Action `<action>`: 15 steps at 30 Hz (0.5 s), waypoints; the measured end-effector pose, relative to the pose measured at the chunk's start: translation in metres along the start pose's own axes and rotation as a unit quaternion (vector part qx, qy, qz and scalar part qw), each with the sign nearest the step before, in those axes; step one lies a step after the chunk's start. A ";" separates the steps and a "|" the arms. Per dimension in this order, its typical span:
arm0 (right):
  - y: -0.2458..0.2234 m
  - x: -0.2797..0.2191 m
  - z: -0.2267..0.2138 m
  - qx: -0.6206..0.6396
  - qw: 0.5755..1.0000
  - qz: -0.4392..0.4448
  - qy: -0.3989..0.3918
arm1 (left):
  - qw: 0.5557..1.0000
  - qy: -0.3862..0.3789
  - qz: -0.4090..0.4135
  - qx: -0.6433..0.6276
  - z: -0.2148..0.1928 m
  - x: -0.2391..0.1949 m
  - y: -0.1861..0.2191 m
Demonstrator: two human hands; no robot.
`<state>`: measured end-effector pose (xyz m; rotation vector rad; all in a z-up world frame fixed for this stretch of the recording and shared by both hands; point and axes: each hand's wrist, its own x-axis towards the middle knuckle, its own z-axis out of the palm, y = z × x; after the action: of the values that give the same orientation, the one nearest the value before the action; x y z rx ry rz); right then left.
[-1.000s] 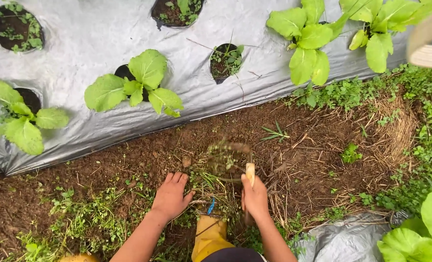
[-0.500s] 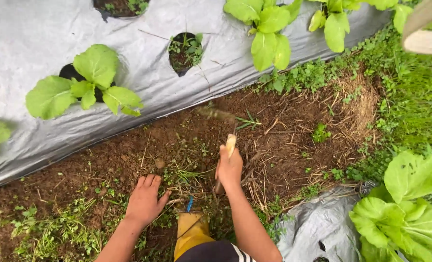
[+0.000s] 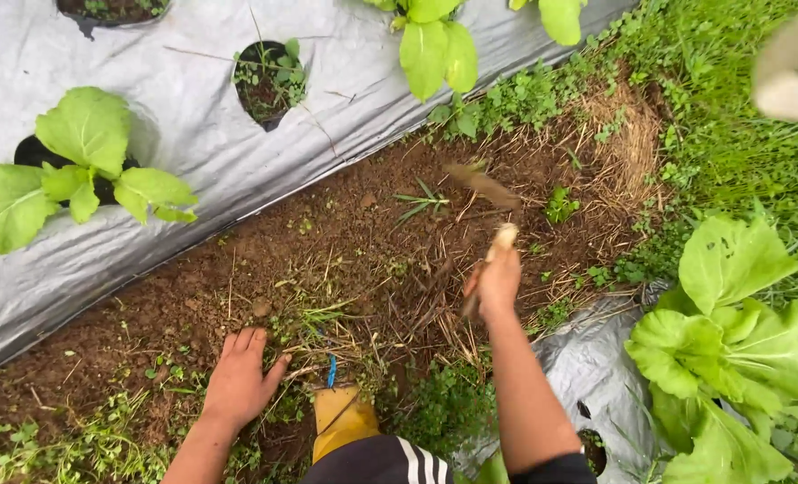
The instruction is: The person uses a small hand hoe to remove weeds from the soil beside a row of leafy green plants growing through a plastic sheet. They then switch to using their hands to pull small weeds from the holes in the plastic sheet around the base of the plants.
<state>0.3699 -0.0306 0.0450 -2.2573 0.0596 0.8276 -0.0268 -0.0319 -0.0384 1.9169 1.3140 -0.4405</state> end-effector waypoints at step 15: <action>0.114 -0.073 -0.037 -0.395 0.879 -0.094 -0.251 | 0.992 -0.097 -0.078 -0.007 0.011 0.007 -0.009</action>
<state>0.3013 -0.1529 0.0375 -2.6058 -0.8722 1.4946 -0.0309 -0.0341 -0.0535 1.7186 1.3380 -0.6756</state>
